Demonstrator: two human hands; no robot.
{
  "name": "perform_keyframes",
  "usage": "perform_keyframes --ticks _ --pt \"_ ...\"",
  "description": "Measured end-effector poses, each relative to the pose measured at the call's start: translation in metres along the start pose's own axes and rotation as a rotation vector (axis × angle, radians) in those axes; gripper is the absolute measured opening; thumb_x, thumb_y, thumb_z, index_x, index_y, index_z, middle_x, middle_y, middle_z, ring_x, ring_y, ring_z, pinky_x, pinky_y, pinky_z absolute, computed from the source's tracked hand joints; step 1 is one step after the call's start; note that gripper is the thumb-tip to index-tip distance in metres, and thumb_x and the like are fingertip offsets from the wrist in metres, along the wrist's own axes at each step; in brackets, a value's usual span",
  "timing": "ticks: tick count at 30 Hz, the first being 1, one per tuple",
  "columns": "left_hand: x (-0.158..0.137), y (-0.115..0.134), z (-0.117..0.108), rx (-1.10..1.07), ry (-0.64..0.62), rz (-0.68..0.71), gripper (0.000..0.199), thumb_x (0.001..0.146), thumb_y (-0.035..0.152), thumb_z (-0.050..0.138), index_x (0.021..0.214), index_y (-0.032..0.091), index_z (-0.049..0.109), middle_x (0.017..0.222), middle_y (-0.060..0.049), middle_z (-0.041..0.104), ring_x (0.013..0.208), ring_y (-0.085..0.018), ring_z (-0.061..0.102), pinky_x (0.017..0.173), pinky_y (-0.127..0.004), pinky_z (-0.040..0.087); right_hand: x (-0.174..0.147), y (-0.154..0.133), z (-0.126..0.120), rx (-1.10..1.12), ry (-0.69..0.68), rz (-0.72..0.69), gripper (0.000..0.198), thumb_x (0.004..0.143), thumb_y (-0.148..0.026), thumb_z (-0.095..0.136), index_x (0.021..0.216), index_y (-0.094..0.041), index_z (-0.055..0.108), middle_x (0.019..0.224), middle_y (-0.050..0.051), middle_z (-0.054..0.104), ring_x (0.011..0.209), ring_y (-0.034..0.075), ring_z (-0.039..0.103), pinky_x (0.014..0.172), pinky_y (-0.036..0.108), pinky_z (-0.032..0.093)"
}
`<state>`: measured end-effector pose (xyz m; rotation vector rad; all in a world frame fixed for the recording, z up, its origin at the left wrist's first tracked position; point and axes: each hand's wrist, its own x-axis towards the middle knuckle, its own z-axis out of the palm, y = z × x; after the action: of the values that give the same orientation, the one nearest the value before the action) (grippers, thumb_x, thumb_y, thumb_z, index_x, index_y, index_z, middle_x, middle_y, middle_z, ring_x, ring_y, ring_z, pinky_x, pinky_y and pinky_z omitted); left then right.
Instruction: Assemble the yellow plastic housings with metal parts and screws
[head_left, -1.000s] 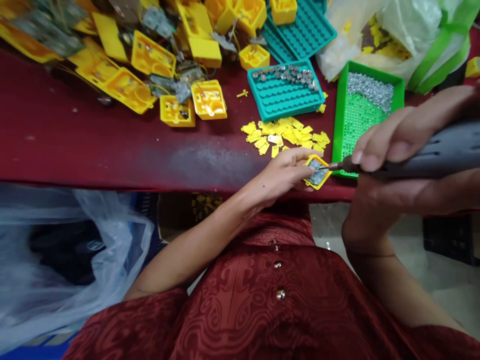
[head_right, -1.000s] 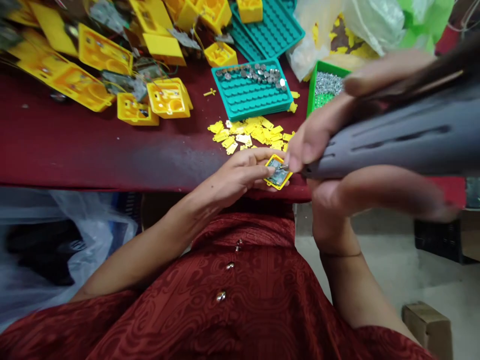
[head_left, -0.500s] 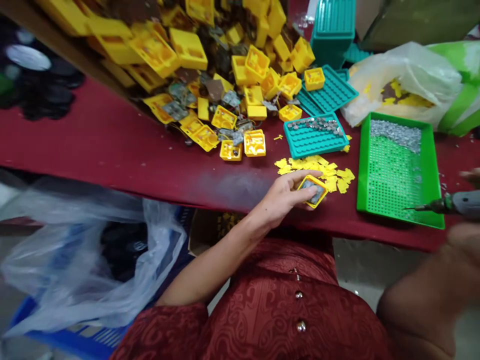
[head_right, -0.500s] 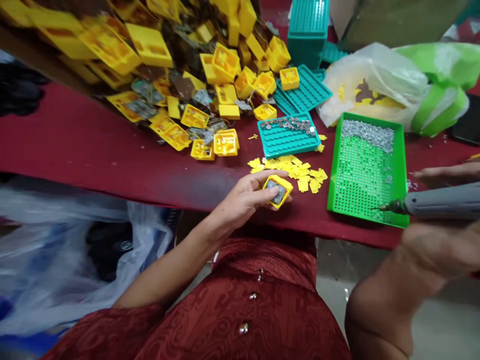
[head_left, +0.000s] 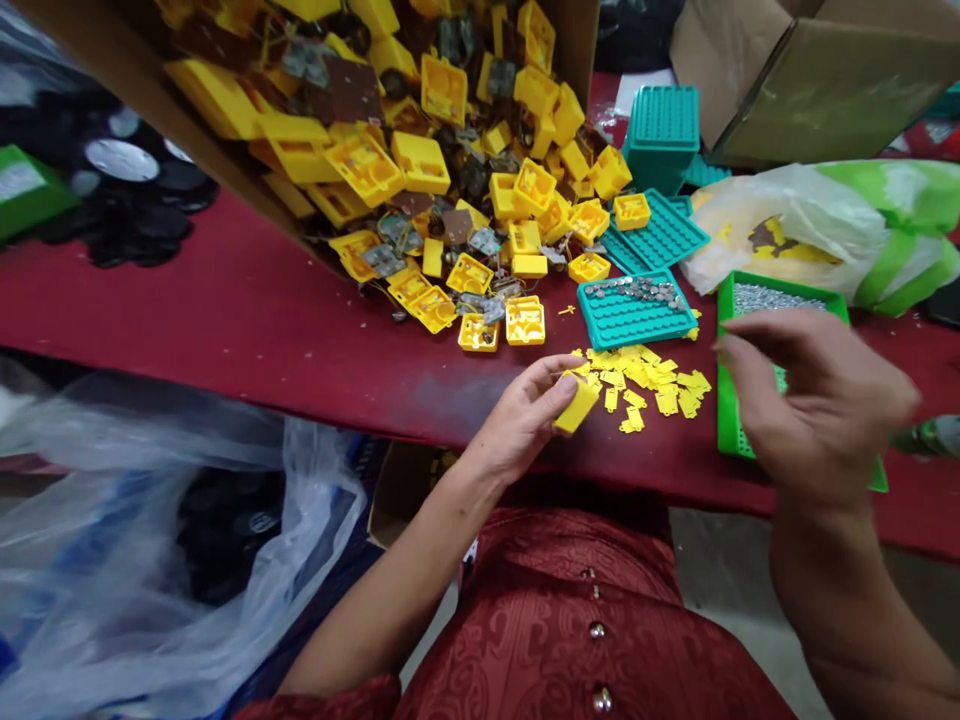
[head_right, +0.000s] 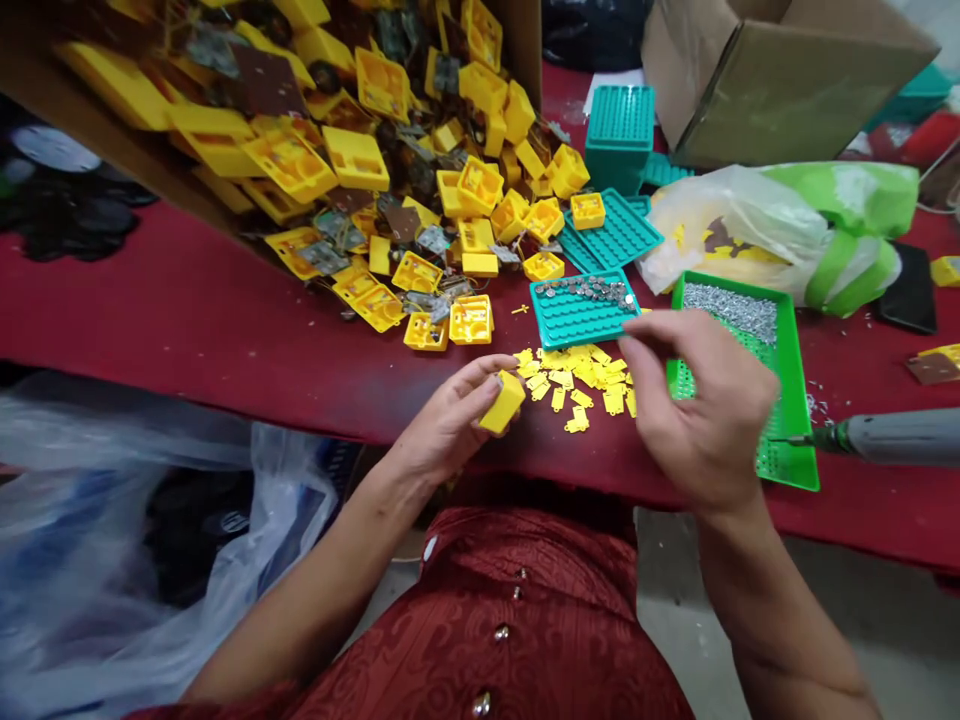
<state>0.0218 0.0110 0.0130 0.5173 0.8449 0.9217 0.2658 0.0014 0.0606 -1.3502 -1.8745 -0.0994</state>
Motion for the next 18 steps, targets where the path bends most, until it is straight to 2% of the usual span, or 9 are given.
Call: perform_keyframes --ticks 1,3,6,9,12,16,18 --pt "0.001 0.0 -0.001 -0.01 0.011 0.007 0.061 0.064 0.048 0.106 0.108 0.02 0.075 0.092 0.001 0.072 0.073 -0.01 0.068 0.057 -0.017 0.051 0.014 0.0 0.01 -0.006 -0.022 -0.059 0.013 0.108 -0.027 0.064 0.109 -0.02 0.074 0.107 0.005 0.077 0.097 0.017 0.074 0.09 0.033 0.059" --pt "0.001 0.002 -0.003 -0.042 0.009 -0.001 0.067 0.06 0.049 0.108 0.111 0.02 0.076 0.097 0.0 0.074 0.078 -0.012 0.071 0.058 -0.018 0.054 0.043 0.003 0.032 -0.059 -0.168 -0.154 0.015 0.106 -0.022 0.063 0.103 -0.018 0.077 0.103 0.007 0.079 0.095 0.019 0.075 0.087 0.034 0.058" --pt "0.0 0.005 -0.005 -0.051 -0.016 0.003 0.065 0.06 0.035 0.109 0.115 0.019 0.078 0.101 0.0 0.074 0.078 -0.009 0.069 0.062 -0.017 0.055 0.076 0.009 0.07 -0.233 -0.422 -0.047 0.025 0.105 -0.02 0.057 0.108 -0.017 0.081 0.107 0.012 0.078 0.104 0.026 0.072 0.095 0.042 0.055" --pt "0.0 0.008 -0.007 -0.04 -0.056 -0.021 0.054 0.069 0.027 0.102 0.118 0.019 0.079 0.104 -0.003 0.075 0.086 -0.013 0.074 0.068 -0.02 0.058 0.09 0.014 0.104 -0.346 -0.568 0.019 0.032 0.105 -0.016 0.051 0.107 -0.014 0.082 0.115 0.018 0.075 0.11 0.03 0.067 0.096 0.046 0.052" --pt "0.001 0.007 -0.012 -0.074 -0.061 -0.006 0.045 0.08 0.031 0.096 0.122 0.021 0.08 0.113 -0.007 0.08 0.096 -0.018 0.077 0.078 -0.026 0.062 0.09 0.02 0.124 -0.365 -0.62 0.009 0.034 0.105 -0.017 0.05 0.105 -0.012 0.083 0.117 0.02 0.074 0.11 0.031 0.065 0.097 0.046 0.052" --pt "0.003 0.003 -0.024 -0.045 -0.034 0.072 0.037 0.089 0.041 0.089 0.121 0.022 0.084 0.114 -0.008 0.084 0.095 -0.016 0.074 0.072 -0.02 0.056 0.087 0.031 0.131 -0.359 -0.618 0.014 0.03 0.102 -0.018 0.053 0.106 -0.014 0.082 0.114 0.017 0.073 0.106 0.029 0.064 0.096 0.045 0.053" --pt "0.004 0.001 -0.028 -0.037 -0.04 0.089 0.036 0.09 0.043 0.087 0.12 0.022 0.085 0.111 -0.009 0.085 0.095 -0.017 0.075 0.072 -0.02 0.056 0.087 0.034 0.131 -0.358 -0.616 0.021 0.027 0.1 -0.017 0.056 0.105 -0.015 0.082 0.113 0.016 0.073 0.106 0.028 0.065 0.096 0.043 0.053"
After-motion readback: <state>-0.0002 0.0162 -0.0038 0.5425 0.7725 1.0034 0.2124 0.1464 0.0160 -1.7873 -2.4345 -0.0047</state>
